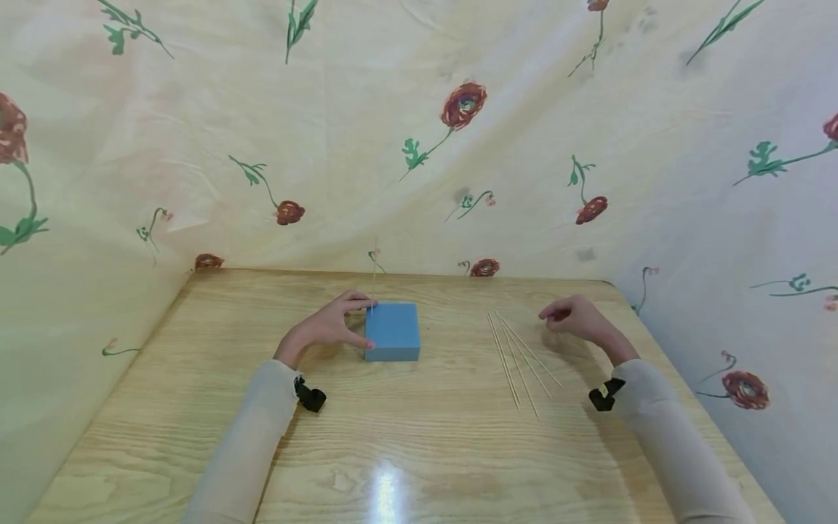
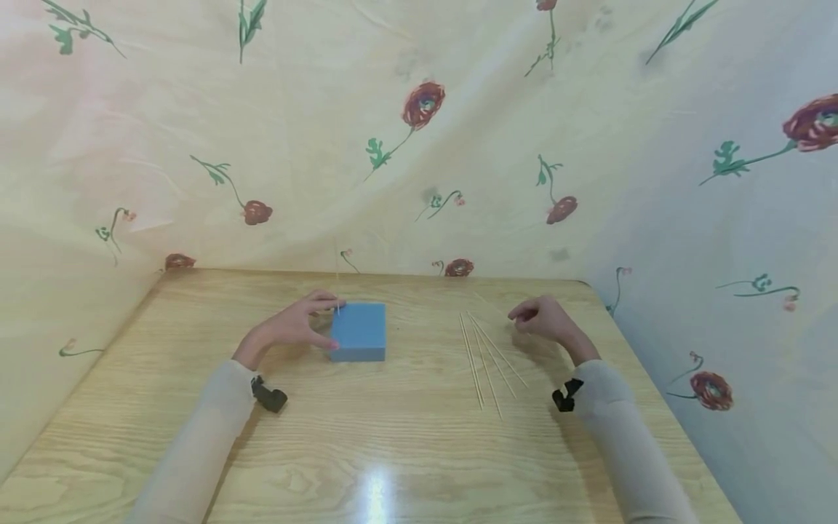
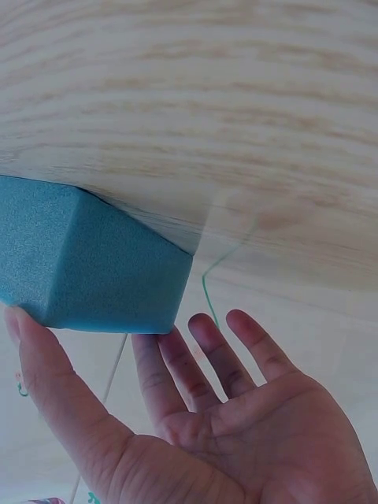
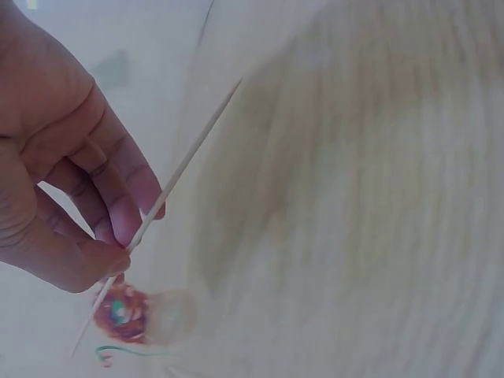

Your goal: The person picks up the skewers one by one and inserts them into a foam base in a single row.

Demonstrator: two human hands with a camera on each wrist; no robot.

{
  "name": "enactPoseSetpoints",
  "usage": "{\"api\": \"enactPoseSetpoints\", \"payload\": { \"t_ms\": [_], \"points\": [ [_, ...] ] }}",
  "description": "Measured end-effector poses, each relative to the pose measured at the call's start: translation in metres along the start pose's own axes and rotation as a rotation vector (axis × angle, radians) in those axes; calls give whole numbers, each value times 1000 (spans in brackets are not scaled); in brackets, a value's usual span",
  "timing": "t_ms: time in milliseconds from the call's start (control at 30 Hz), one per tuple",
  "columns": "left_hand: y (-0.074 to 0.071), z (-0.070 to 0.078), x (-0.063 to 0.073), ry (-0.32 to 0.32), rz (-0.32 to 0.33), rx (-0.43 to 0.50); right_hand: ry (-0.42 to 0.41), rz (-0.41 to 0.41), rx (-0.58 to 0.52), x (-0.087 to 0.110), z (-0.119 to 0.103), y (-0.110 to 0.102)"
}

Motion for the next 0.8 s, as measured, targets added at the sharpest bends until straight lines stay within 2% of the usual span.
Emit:
{"api": "enactPoseSetpoints", "payload": {
  "t_ms": [300,400,567,633,800],
  "points": [
    [0,1,0,-10,0,10,-88,80,-133,-2,-28,-2],
    [0,2,0,-15,3,13,-114,106,-170,-2,-50,-1],
    [-2,2,0,-22,3,12,-161,149,-267,-12,-79,4],
    [-2,2,0,-24,1,12,-194,172,-299,-19,-83,9],
    [-1,3,0,-34,-2,6,-288,186,-368,-30,-114,19]
  ]
}}
Point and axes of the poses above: each hand's wrist, its own x-axis away from the middle knuckle, its own y-axis out of the palm, z = x × y, the point moved 1 cm from there along -x, towards the middle knuckle, and after that the axes turned 14 degrees about -z, right-handed, at the moved point
